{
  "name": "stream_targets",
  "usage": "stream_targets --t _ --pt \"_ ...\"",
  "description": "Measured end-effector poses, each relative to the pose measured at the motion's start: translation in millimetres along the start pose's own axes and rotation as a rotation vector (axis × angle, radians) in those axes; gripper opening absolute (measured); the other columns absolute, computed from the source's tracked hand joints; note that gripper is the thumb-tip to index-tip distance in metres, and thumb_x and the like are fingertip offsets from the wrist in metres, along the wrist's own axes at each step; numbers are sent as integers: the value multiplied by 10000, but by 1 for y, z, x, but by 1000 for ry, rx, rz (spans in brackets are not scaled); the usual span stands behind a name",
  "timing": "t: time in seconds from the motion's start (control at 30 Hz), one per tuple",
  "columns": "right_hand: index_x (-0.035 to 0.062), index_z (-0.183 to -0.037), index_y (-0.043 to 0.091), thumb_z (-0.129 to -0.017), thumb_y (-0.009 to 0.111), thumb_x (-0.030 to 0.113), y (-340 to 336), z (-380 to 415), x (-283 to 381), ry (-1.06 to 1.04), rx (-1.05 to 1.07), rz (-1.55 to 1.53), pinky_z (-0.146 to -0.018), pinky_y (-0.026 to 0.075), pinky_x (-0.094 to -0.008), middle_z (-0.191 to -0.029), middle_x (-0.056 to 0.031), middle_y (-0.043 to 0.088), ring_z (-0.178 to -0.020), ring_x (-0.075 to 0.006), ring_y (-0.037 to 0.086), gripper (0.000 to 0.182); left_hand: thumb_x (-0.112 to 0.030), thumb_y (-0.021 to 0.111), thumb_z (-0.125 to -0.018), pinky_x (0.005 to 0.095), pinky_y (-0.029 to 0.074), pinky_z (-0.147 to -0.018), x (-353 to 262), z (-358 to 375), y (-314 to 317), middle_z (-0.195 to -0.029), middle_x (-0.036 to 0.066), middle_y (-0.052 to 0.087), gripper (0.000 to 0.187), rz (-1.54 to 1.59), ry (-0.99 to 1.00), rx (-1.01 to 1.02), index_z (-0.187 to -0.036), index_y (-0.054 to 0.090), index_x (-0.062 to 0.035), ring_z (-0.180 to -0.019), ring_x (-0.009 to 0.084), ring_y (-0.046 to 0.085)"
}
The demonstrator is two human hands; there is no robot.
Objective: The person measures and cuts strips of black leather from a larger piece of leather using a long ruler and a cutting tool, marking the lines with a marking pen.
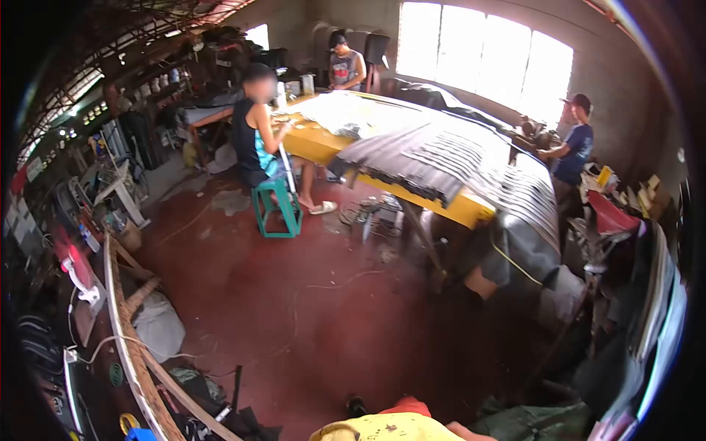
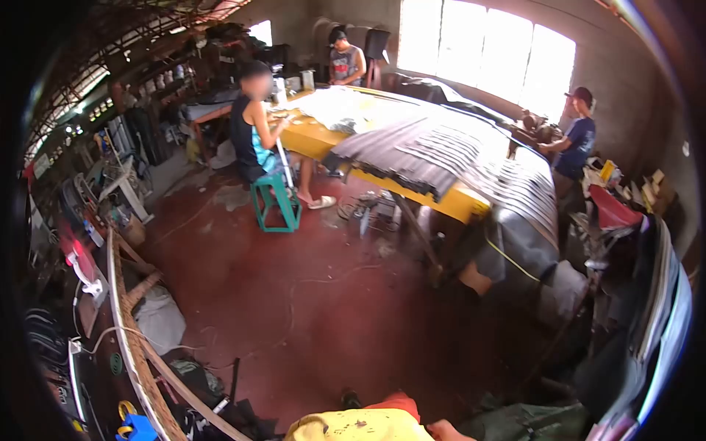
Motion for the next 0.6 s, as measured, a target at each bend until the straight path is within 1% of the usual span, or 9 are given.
stream_targets --t 0.13,0.17,0.23,0.37,0.43,0.47,0.5,0.53,0.6 --pt "38 -846 654 -912 693 351 33 -12 73 299 -96 175 -461 405 -348 -671 -57 578 -523 -161 548 323 -163 644 -926 299 457 -474 -229 -33 41 -763 49 627 127 418 441 241 -814 621 -106 -586 144 577" --pt "32 -875 659 -916 690 342 41 -28 103 301 -84 213 -475 423 -346 -699 -61 596 -540 -161 563 314 -198 627 -944 293 499 -503 -299 -3 49 -780 26 635 157 396 511 109 -1062 627 -94 -628 152 621" --pt "22 -932 667 -924 684 324 57 -69 171 289 -45 329 -504 458 -343 -757 -68 633 -575 -161 593 302 -185 657 -934 284 529 -597 -406 36 66 -895 43 678 241 293 713 36 -1146 646 -70 -705 140 641" --pt "2 -1046 684 -940 671 288 77 -151 348 149 -121 459 -562 528 -337 -871 -83 707 -644 -162 652 305 -188 749 -883 298 545 -700 -500 24 114 -916 78 713 315 15 1109 67 -1140 671 -23 -782 137 665" --pt "-8 -837 685 -889 711 345 86 -179 443 -187 -304 -31 -508 472 -255 -632 -53 623 -548 -118 594 358 -212 745 -887 315 548 -714 -505 5 128 -920 65 721 339 -146 918 194 -1166 671 -33 -795 139 674" --pt "8 -861 690 -908 695 290 86 -199 493 -279 -319 -54 -495 468 -265 -643 -47 631 -543 -124 599 287 -245 756 -868 324 551 -730 -492 -35 132 -907 70 728 354 -193 854 226 -1144 690 -34 -811 141 682" --pt "24 -885 696 -927 679 236 88 -215 535 -353 -329 -73 -483 464 -275 -654 -41 640 -539 -129 604 217 -248 739 -898 291 526 -653 -463 -92 125 -879 49 704 339 -172 825 239 -1154 684 -33 -732 120 646" --pt "23 -839 692 -919 678 229 81 -237 581 -468 -356 56 -487 460 -293 -626 -40 627 -547 -133 601 222 -159 643 -901 383 547 -716 -447 -70 110 -1104 170 688 359 -149 607 181 -1197 623 44 -880 269 669" --pt "17 -772 679 -889 686 219 90 -235 678 -677 -421 299 -524 461 -348 -614 -53 626 -580 -150 592 233 -155 642 -902 382 545 -712 -431 -70 82 -1090 164 688 352 -164 423 122 -1192 625 44 -871 265 666"
Point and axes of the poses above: each hand's wrist, its own z-axis away from the middle knuckle, its own y-axis out of the palm, x = y × z, the point moved 6 cm from there along -z, towards the middle knuckle
